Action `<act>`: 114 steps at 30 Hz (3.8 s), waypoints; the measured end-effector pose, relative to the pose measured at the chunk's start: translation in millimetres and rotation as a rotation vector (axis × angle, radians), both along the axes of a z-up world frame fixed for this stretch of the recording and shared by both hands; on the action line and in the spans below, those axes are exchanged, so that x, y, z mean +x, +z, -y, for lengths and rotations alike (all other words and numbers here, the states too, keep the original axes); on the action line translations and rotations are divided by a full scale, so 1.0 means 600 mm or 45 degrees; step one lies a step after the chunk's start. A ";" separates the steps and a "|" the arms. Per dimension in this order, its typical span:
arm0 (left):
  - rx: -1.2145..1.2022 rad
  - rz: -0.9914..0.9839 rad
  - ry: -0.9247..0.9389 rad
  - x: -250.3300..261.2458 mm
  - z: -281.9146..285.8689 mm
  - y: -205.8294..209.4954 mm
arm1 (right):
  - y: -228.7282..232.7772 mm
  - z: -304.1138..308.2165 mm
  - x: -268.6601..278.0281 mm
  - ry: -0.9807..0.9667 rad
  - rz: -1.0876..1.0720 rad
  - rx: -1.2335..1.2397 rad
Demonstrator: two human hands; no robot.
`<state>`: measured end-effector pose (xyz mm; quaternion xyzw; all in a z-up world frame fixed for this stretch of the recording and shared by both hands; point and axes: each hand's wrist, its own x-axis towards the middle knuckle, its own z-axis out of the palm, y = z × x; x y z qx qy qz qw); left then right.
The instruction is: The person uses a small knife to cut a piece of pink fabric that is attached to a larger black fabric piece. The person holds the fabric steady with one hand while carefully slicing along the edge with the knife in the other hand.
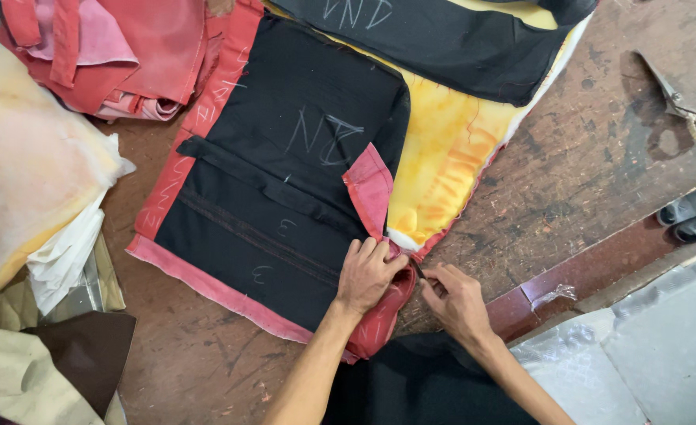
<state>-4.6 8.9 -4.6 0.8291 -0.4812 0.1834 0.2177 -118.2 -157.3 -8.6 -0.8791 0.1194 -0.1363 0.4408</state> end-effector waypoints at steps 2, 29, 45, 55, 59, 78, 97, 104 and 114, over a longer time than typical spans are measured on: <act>0.010 -0.045 -0.011 0.000 0.002 -0.006 | -0.004 -0.001 0.000 0.013 0.017 -0.002; -0.005 -0.154 0.018 -0.009 -0.002 -0.007 | -0.008 -0.012 -0.012 0.056 0.028 -0.150; 0.326 0.119 -0.071 -0.053 0.008 0.044 | 0.024 0.023 -0.077 -0.099 -0.266 -0.015; 0.492 0.152 -0.214 0.003 0.032 0.040 | 0.013 0.039 -0.078 -0.157 -0.222 0.170; 0.376 0.075 -0.242 0.015 0.009 0.029 | 0.017 0.039 -0.079 -0.213 -0.240 0.293; 0.058 -0.254 0.119 -0.032 -0.026 -0.013 | 0.004 -0.004 -0.016 0.126 0.014 0.013; -0.061 -0.228 0.347 -0.088 -0.018 -0.012 | -0.023 0.028 0.088 0.117 -0.262 0.392; -0.102 -0.224 0.430 -0.090 -0.011 -0.019 | 0.013 0.022 0.093 0.064 -0.350 0.031; 0.211 -0.161 0.594 -0.084 0.017 0.000 | -0.017 0.016 0.103 -0.026 -0.347 0.249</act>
